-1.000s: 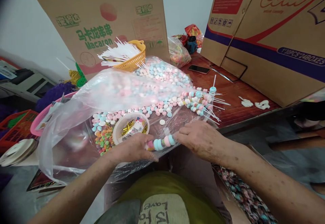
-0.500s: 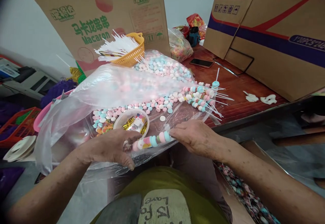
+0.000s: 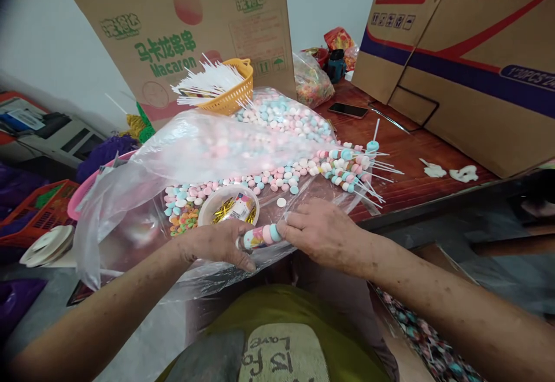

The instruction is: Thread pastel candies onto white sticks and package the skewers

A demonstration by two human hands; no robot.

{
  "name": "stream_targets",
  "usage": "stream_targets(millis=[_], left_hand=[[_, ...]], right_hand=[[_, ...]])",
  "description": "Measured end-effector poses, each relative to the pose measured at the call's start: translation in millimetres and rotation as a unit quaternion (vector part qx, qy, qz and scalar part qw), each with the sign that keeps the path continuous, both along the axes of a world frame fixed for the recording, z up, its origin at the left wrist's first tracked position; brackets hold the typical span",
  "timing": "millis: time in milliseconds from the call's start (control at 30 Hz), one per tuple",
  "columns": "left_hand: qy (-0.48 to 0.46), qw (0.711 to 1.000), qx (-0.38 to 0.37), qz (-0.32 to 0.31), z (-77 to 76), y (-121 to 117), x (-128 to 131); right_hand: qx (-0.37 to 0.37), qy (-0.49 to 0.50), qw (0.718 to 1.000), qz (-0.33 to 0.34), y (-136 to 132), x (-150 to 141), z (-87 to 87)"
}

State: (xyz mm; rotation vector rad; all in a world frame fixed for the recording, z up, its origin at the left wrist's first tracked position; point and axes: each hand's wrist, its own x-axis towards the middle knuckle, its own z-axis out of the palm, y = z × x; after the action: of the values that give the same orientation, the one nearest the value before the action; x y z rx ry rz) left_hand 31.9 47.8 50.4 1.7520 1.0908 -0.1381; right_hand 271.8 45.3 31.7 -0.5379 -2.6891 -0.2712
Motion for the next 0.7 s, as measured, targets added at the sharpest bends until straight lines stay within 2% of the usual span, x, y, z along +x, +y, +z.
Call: stream_targets(millis=[133,200,300,400,500,567,633,700], left_hand=[[0.038,0.998,0.058,0.007,-13.9,-3,8],[0.035,0.996,0.077,0.013,-22.1,-6,11],[0.015,0.995,0.089,0.046,-26.5,-10,9],[0.001,0.995,0.089,0.047,-19.6,-11,2],[0.043,0.987,0.151,0.025,-10.0,-11,-1],[0.13,0.958,0.254,0.03,-6.7,-12,0],[0.207,0.914,0.347,0.032,-6.9,-13,1],[0.223,0.89,0.398,0.008,-9.6,-14,1]], right_hand=[[-0.211,-0.02,0.977,-0.017,-4,-10,-17.4],[-0.252,-0.023,0.967,-0.037,-4,-14,-21.4],[-0.208,-0.021,0.976,-0.063,0,-13,-19.6],[-0.146,-0.014,0.988,-0.053,5,-6,-13.2],[-0.156,-0.042,0.986,-0.05,4,1,-8.0],[-0.183,-0.056,0.98,-0.055,2,6,-5.6],[-0.202,-0.053,0.977,-0.052,0,10,-3.7],[-0.214,-0.035,0.975,-0.043,-2,13,-2.4]])
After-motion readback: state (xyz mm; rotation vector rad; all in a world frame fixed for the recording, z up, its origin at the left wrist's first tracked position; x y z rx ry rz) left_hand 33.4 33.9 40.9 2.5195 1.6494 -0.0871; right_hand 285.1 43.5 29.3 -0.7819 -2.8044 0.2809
